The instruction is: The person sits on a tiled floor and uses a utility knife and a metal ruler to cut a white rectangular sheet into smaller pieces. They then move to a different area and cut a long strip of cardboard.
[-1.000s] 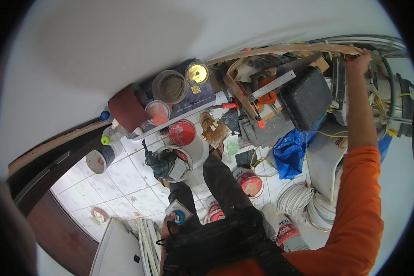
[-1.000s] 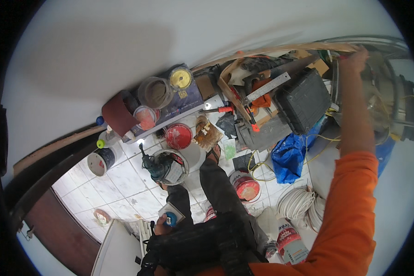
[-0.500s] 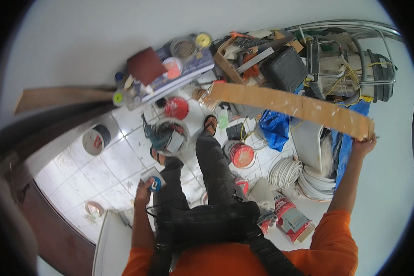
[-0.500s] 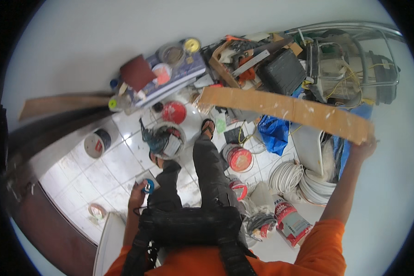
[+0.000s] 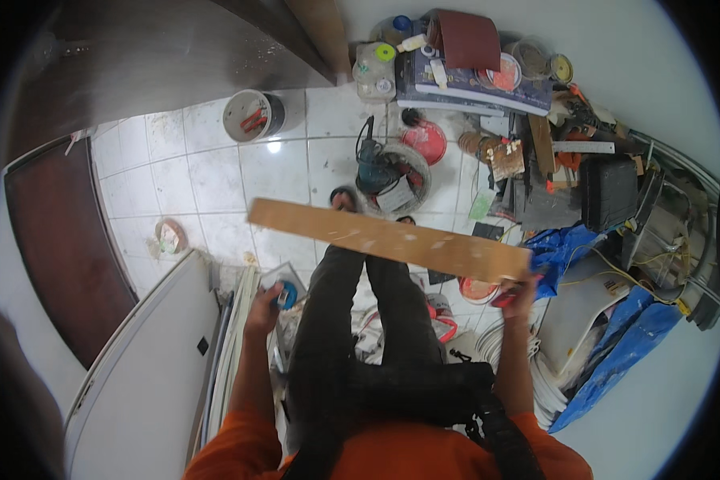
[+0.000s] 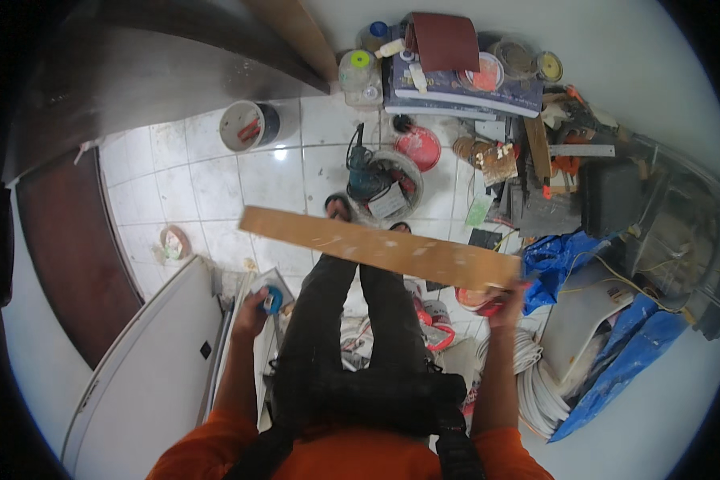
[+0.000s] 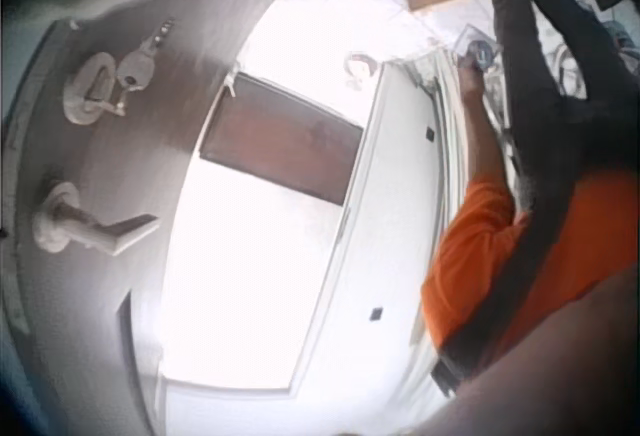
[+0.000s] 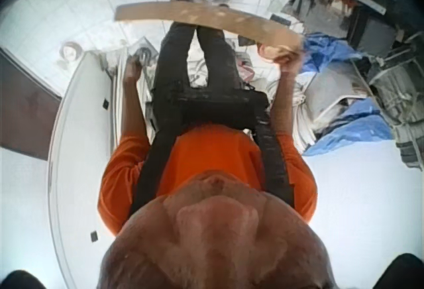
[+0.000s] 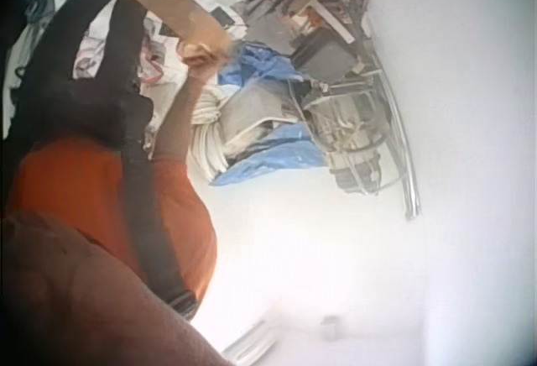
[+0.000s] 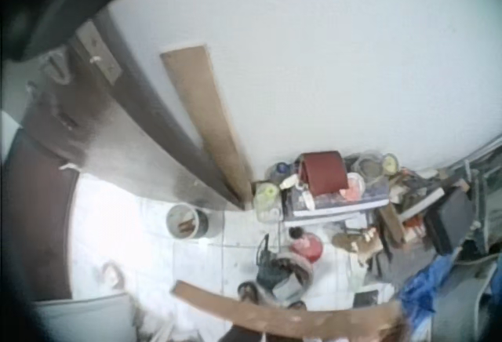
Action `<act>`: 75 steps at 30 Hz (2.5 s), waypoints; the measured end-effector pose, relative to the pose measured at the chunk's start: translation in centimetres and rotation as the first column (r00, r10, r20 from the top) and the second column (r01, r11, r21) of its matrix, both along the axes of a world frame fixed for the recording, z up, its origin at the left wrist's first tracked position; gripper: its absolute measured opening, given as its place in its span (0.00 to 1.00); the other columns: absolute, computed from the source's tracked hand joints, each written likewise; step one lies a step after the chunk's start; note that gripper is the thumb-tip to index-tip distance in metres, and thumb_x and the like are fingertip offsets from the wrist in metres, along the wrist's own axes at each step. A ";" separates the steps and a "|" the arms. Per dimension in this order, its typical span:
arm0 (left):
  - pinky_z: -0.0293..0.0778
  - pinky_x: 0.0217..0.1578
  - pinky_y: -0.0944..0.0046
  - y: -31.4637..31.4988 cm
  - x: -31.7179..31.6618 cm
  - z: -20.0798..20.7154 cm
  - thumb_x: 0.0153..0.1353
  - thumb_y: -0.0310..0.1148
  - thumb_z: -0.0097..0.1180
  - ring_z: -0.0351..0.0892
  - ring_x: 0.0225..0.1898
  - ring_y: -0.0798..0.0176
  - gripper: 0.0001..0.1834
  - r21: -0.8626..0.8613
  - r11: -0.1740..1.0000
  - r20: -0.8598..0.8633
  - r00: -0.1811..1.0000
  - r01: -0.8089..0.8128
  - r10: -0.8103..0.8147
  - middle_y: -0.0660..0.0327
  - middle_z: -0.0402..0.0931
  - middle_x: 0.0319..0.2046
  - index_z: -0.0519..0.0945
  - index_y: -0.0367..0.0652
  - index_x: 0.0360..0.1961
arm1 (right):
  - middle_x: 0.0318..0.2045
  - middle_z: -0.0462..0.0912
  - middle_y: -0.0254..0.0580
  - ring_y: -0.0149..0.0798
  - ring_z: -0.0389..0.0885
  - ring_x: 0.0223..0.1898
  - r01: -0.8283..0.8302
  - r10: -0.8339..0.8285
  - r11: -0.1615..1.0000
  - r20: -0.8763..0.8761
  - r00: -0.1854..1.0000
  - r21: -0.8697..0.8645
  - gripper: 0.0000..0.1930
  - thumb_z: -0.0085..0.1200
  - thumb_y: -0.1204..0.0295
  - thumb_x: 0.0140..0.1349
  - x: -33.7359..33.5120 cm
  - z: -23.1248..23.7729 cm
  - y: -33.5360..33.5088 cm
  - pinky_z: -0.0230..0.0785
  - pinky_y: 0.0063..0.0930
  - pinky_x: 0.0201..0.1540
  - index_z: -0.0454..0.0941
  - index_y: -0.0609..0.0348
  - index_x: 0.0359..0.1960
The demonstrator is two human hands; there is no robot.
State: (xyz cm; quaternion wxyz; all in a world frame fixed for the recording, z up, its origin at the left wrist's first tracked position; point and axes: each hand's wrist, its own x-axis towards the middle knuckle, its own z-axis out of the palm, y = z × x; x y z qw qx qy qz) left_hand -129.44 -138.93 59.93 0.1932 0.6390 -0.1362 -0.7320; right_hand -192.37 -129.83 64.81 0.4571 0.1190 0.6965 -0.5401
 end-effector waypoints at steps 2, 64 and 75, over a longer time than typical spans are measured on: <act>0.75 0.50 0.63 -2.3 -3.2 4.4 0.66 0.42 0.63 0.80 0.47 0.67 0.23 0.062 0.982 -0.066 0.981 -0.180 0.184 0.67 0.81 0.44 0.77 0.42 0.57 | 0.27 0.78 0.35 0.34 0.76 0.21 0.021 -0.001 0.996 0.228 0.974 -0.087 0.13 0.58 0.60 0.65 7.1 -2.2 -4.7 0.69 0.29 0.23 0.76 0.54 0.43; 0.79 0.42 0.58 1.8 -2.4 -41.3 0.48 0.52 0.78 0.84 0.34 0.53 0.38 -0.158 0.975 0.499 0.865 0.153 -0.055 0.48 0.84 0.36 0.82 0.30 0.50 | 0.18 0.73 0.30 0.27 0.69 0.14 -0.847 0.758 0.461 0.379 0.530 0.264 0.22 0.64 0.58 0.63 43.8 -45.0 -11.4 0.60 0.23 0.16 0.81 0.57 0.53; 0.67 0.65 0.51 3.0 11.4 -45.7 0.64 0.53 0.63 0.74 0.63 0.41 0.39 -0.288 0.945 0.912 0.346 0.155 0.221 0.40 0.76 0.59 0.74 0.31 0.64 | 0.27 0.82 0.38 0.27 0.74 0.16 -0.925 0.990 0.136 -0.071 0.118 0.355 0.19 0.57 0.65 0.65 42.9 -46.1 -18.1 0.67 0.25 0.18 0.82 0.62 0.54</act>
